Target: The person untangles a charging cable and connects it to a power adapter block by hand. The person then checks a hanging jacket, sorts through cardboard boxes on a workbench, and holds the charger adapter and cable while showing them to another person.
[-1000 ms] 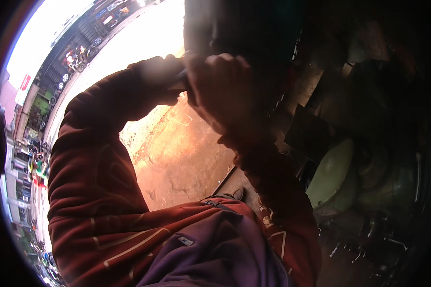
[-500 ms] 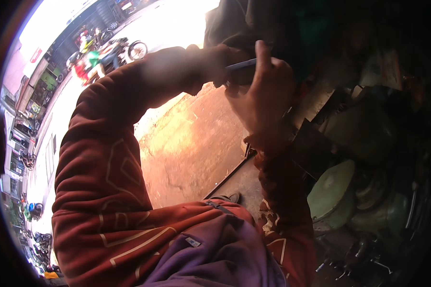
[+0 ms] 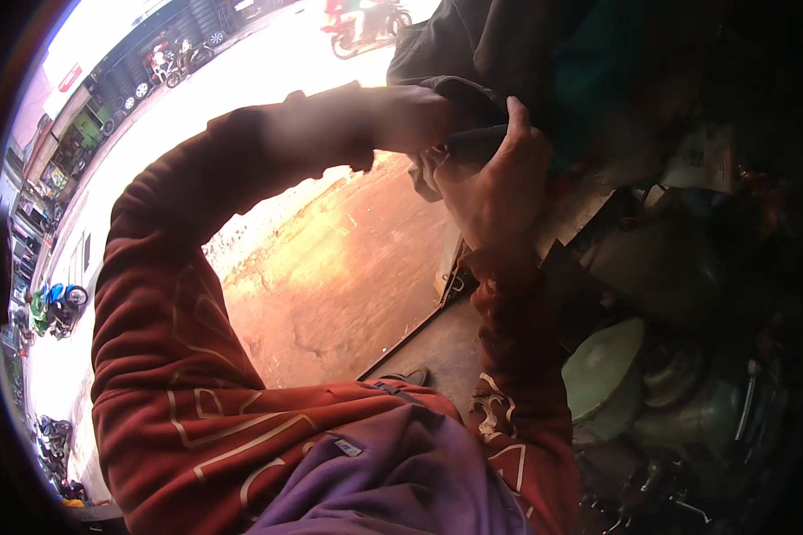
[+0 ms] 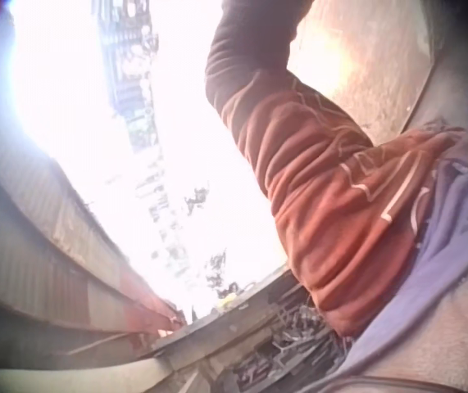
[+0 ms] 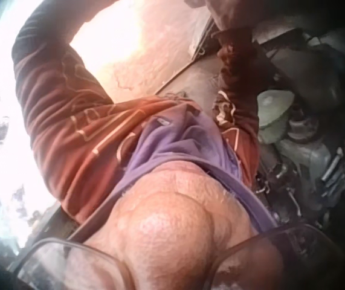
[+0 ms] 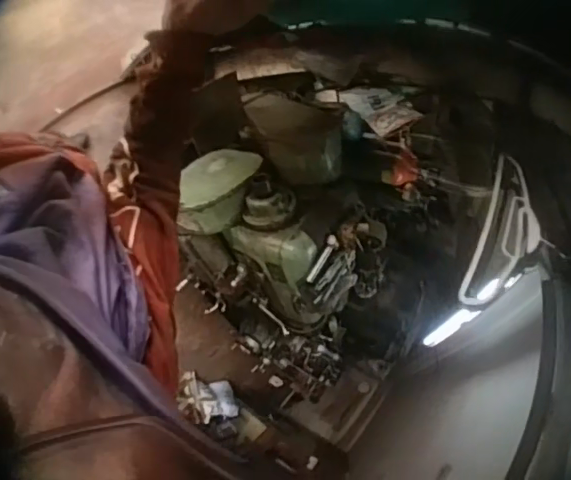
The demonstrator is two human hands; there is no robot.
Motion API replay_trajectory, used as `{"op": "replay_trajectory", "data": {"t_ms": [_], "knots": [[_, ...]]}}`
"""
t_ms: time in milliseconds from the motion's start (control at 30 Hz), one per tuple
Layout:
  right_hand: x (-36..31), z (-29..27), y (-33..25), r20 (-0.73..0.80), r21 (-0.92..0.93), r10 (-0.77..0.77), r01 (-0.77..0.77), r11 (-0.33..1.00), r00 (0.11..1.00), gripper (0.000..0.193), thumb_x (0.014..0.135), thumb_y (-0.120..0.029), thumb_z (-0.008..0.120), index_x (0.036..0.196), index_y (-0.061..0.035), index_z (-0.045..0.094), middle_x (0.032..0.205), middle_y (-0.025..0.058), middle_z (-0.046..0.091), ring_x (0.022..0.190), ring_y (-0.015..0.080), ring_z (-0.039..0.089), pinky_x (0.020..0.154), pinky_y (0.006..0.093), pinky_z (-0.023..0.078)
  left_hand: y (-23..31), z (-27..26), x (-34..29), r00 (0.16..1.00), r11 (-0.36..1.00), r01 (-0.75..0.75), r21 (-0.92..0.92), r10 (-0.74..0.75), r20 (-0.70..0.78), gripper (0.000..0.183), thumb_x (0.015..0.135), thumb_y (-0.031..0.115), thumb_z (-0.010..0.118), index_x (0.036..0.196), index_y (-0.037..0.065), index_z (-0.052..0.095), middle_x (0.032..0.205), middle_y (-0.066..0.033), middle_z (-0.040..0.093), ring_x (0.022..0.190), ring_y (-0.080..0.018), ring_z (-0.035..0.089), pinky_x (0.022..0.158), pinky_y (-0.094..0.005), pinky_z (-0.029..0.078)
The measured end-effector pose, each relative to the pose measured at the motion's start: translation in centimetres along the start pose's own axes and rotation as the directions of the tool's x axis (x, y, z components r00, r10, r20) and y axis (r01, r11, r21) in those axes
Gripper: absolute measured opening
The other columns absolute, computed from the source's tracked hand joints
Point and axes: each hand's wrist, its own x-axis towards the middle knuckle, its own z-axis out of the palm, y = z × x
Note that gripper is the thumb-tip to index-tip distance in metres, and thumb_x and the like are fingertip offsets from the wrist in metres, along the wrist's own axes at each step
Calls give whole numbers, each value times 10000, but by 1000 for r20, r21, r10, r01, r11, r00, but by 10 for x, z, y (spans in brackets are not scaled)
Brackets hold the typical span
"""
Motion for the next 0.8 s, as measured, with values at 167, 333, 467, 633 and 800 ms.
{"op": "replay_trajectory", "data": {"t_ms": [167,333,467,633,800], "knots": [[4,-6,3,48,130,112,-118,985,993,900,594,-184,818,1360,-46,368,1201,206,523,1119,379,526,958,439,443,-18,37,-8,517,758,-464,460,652,-554,318,740,135,684,1047,54,668,1170,-125,627,911,-307,667,734,-351,580],[6,3,5,233,-161,153,-118,980,960,991,548,-193,887,1379,-77,360,1212,198,531,1133,381,514,980,464,410,-7,61,-28,336,860,-499,-107,79,-938,195,932,36,548,1100,13,644,1066,-101,677,908,-159,652,734,-275,542],[-2,11,19,272,-227,118,-55,972,955,988,566,-165,867,1402,-95,345,1197,199,526,1125,369,496,978,466,389,-19,77,-31,391,474,-780,-408,-140,-910,316,919,107,628,1198,-33,578,1033,-80,665,923,-128,624,824,-277,512],[3,0,-4,131,-160,-48,69,985,990,915,625,-201,831,1403,-101,359,1201,195,511,1124,366,482,978,439,383,-32,74,-20,390,667,-640,-382,-147,-909,317,912,116,643,1173,-54,586,992,-86,672,897,-115,621,789,-256,508],[14,17,13,135,5,-189,190,982,973,394,808,-259,722,1125,-63,595,925,75,645,929,286,592,796,409,455,-13,59,-13,411,779,-530,-335,-109,-905,295,905,93,629,1152,-64,594,955,-91,679,839,-121,634,753,-254,516]]}}
